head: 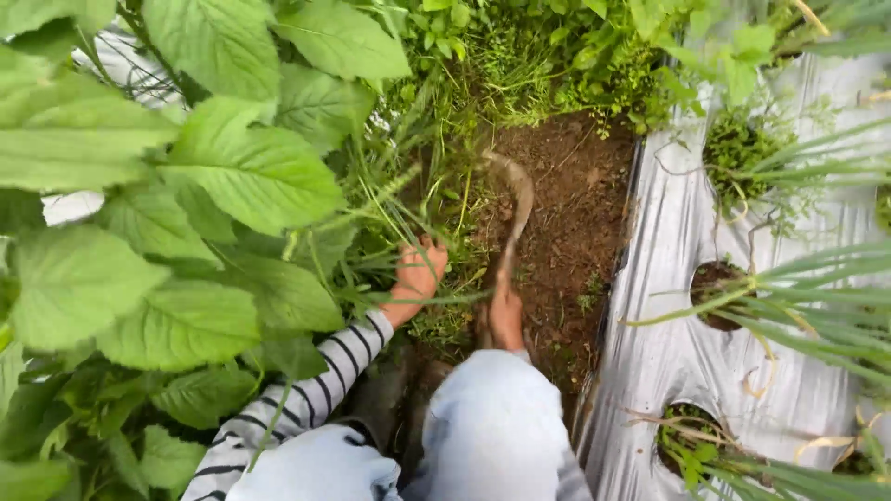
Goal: The person uses a sickle to cut weeds at the base of the soil in a garden bed. They hold the weeds with their left hand while cutting with the right hand, then pull the cut weeds away from the plants.
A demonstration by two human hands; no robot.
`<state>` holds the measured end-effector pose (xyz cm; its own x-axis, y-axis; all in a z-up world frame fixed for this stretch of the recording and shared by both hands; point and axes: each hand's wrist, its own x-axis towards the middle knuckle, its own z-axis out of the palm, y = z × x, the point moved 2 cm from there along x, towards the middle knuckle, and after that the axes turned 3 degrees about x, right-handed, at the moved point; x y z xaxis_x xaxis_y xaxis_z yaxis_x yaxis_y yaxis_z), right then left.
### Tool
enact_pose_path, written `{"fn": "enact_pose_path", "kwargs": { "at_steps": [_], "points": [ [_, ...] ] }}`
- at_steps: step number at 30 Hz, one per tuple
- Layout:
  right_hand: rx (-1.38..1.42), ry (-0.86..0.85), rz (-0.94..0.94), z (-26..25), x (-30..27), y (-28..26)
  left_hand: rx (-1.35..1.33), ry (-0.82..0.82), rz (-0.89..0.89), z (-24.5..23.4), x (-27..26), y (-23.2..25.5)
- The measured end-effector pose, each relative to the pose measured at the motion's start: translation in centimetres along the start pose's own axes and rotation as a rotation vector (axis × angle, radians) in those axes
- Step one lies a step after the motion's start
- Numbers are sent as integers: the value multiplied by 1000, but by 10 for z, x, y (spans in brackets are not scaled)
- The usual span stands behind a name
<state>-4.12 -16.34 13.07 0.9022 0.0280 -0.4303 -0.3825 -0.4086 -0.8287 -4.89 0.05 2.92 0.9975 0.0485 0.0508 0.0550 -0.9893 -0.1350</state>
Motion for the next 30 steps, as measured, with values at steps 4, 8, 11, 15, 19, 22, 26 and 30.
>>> {"fn": "enact_pose_path", "kwargs": {
  "at_steps": [4, 8, 11, 15, 19, 22, 26, 30],
  "points": [
    [206, 33, 228, -11, 9, -4, -21, 86, -21, -24, 4, -2],
    [394, 223, 198, 15, 103, 44, 48, 162, -119, 90, 5, 17],
    [195, 42, 233, 40, 44, 31, 15, 151, -95, 78, 29, 21],
    [217, -50, 240, 18, 37, 28, -37, 132, -68, 66, 19, 11],
    [337, 128, 162, 19, 91, 10, -114, 70, -18, 49, 13, 3],
    [274, 55, 150, 30, 81, 26, -158, 57, 20, 26, 18, -8],
    [317, -35, 221, 21, 15, 4, -234, 26, 44, 10, 7, -22],
    [410, 112, 136, 23, 74, 4, -85, -177, -42, 31, 0, -1]
  ]
}}
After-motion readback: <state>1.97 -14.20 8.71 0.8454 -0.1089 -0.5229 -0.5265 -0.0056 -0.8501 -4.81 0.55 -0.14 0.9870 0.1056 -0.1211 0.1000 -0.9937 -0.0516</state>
